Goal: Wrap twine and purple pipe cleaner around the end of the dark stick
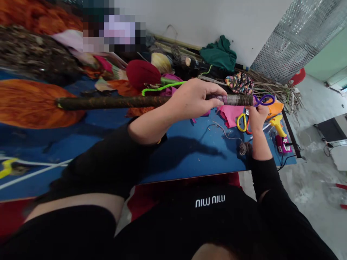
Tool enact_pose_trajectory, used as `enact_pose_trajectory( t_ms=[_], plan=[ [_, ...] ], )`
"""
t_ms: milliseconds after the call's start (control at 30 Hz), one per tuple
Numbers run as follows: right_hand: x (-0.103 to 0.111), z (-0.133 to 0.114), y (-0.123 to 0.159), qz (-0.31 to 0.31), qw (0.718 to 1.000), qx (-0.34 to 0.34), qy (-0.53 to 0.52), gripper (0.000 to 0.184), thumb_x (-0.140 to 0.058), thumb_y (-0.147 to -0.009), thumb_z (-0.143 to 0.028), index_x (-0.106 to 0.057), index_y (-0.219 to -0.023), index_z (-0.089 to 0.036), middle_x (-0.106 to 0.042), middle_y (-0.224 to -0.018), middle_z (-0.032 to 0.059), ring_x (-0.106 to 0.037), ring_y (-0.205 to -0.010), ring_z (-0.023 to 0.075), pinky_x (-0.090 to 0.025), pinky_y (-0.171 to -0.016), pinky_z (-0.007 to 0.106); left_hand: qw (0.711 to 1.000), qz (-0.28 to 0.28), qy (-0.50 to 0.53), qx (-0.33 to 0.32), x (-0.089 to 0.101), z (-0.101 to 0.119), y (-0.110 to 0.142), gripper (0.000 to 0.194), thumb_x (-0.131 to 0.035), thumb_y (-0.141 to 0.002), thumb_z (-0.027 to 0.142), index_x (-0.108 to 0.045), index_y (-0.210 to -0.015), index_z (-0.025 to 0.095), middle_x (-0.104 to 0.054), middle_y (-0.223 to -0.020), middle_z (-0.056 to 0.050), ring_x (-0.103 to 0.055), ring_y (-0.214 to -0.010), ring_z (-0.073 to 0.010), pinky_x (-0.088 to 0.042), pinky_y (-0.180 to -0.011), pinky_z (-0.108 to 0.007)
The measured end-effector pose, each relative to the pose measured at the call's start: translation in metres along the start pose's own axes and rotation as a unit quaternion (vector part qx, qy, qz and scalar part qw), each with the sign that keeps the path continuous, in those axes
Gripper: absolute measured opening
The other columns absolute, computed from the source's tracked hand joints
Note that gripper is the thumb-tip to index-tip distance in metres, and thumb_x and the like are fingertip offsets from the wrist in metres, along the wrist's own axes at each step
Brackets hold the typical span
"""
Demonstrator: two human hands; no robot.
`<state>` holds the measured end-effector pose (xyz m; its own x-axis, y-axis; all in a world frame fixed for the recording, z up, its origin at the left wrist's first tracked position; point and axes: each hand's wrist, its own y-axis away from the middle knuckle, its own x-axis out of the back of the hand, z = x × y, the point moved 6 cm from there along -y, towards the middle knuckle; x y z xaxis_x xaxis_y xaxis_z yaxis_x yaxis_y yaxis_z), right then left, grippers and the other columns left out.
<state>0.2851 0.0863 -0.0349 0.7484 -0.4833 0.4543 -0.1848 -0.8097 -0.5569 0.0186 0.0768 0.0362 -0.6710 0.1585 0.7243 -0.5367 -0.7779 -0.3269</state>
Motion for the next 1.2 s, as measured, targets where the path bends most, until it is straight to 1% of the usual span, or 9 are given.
enact_pose_trajectory(
  t_ms=[200, 300, 433, 500, 600, 700, 833, 967, 1200],
  plan=[
    [-0.062, -0.039, 0.038, -0.198, 0.924, -0.069, -0.32, 0.051, -0.094, -0.069, -0.069, -0.072, -0.094, -0.03, -0.079, -0.094, 0.0018, -0.077, -0.103, 0.0219, -0.065, -0.106, 0.042, 1.0, 0.001, 0.006, -0.007, -0.009, -0.002, -0.003, 0.041, -0.061, -0.094, 0.034, -0.085, -0.125, 0.024, -0.085, -0.094, -0.003, -0.074, -0.083, -0.0199, -0.051, -0.078, -0.029],
    [-0.075, -0.051, 0.054, -0.229, 0.899, -0.108, -0.357, 0.058, -0.091, -0.072, -0.076, -0.073, -0.1, -0.029, -0.08, -0.092, 0.0011, -0.078, -0.089, 0.0198, -0.069, -0.097, 0.041, 1.0, 0.009, 0.015, -0.005, -0.013, -0.006, -0.004, 0.037, -0.064, -0.095, 0.033, -0.086, -0.123, 0.026, -0.086, -0.098, -0.004, -0.076, -0.086, -0.0209, -0.054, -0.081, -0.03],
    [-0.055, -0.06, 0.06, -0.156, 0.956, -0.072, -0.238, 0.05, -0.066, -0.099, -0.072, -0.07, -0.083, -0.025, -0.066, -0.071, -0.0031, -0.058, -0.055, 0.0114, -0.059, -0.062, 0.031, 1.0, 0.021, 0.01, 0.005, -0.01, -0.008, -0.004, 0.038, -0.062, -0.096, 0.032, -0.085, -0.126, 0.027, -0.086, -0.097, -0.005, -0.079, -0.09, -0.0235, -0.056, -0.082, -0.033],
    [-0.033, -0.073, 0.06, -0.068, 0.986, 0.024, -0.148, 0.051, -0.059, -0.105, -0.068, -0.07, -0.079, -0.025, -0.064, -0.074, -0.0003, -0.063, -0.065, 0.0145, -0.06, -0.068, 0.035, 1.0, 0.028, 0.002, 0.0, -0.009, -0.007, -0.004, 0.039, -0.061, -0.096, 0.031, -0.084, -0.127, 0.027, -0.086, -0.096, -0.005, -0.079, -0.095, -0.0249, -0.057, -0.082, -0.033],
    [-0.016, -0.092, 0.063, 0.009, 0.982, 0.161, -0.102, 0.055, -0.055, -0.104, -0.071, -0.072, -0.076, -0.027, -0.068, -0.093, 0.0076, -0.075, -0.103, 0.0271, -0.064, -0.099, 0.053, 0.999, 0.037, -0.019, -0.006, -0.013, -0.009, -0.006, 0.04, -0.061, -0.096, 0.032, -0.084, -0.128, 0.026, -0.087, -0.103, -0.005, -0.079, -0.1, -0.0254, -0.057, -0.083, -0.033],
    [-0.022, -0.096, 0.062, -0.029, 0.963, 0.185, -0.195, 0.06, -0.045, -0.106, -0.074, -0.067, -0.074, -0.028, -0.065, -0.086, 0.006, -0.078, -0.098, 0.0284, -0.061, -0.108, 0.063, 0.998, 0.043, -0.048, -0.004, -0.022, -0.013, -0.009, 0.04, -0.061, -0.098, 0.033, -0.083, -0.13, 0.027, -0.087, -0.117, -0.005, -0.079, -0.108, -0.0262, -0.057, -0.089, -0.034],
    [-0.029, -0.09, 0.058, -0.034, 0.958, 0.111, -0.262, 0.057, -0.046, -0.108, -0.069, -0.059, -0.071, -0.027, -0.044, -0.059, -0.0039, -0.053, -0.053, 0.0156, -0.062, -0.068, 0.041, 0.996, 0.033, -0.085, 0.012, -0.036, -0.014, -0.01, 0.043, -0.061, -0.1, 0.032, -0.078, -0.139, 0.028, -0.084, -0.129, -0.006, -0.077, -0.119, -0.0283, -0.056, -0.095, -0.037],
    [-0.018, -0.095, 0.066, -0.021, 0.977, 0.087, -0.196, 0.047, -0.055, -0.11, -0.056, -0.066, -0.076, -0.026, -0.058, -0.066, -0.0017, -0.056, -0.06, 0.0143, -0.051, -0.06, 0.034, 0.992, 0.021, -0.117, 0.029, -0.044, -0.007, -0.007, 0.04, -0.055, -0.104, 0.032, -0.078, -0.136, 0.026, -0.083, -0.131, -0.009, -0.077, -0.118, -0.0313, -0.056, -0.092, -0.039],
    [-0.015, -0.12, 0.08, -0.078, 0.967, 0.223, -0.099, 0.04, -0.052, -0.112, -0.038, -0.068, -0.078, -0.025, -0.066, -0.069, -0.001, -0.061, -0.063, 0.0154, -0.052, -0.062, 0.036, 0.99, 0.012, -0.135, 0.025, -0.052, -0.006, -0.007, 0.042, -0.051, -0.106, 0.035, -0.078, -0.136, 0.024, -0.083, -0.129, -0.012, -0.079, -0.116, -0.0344, -0.055, -0.083, -0.041]
  ],
)
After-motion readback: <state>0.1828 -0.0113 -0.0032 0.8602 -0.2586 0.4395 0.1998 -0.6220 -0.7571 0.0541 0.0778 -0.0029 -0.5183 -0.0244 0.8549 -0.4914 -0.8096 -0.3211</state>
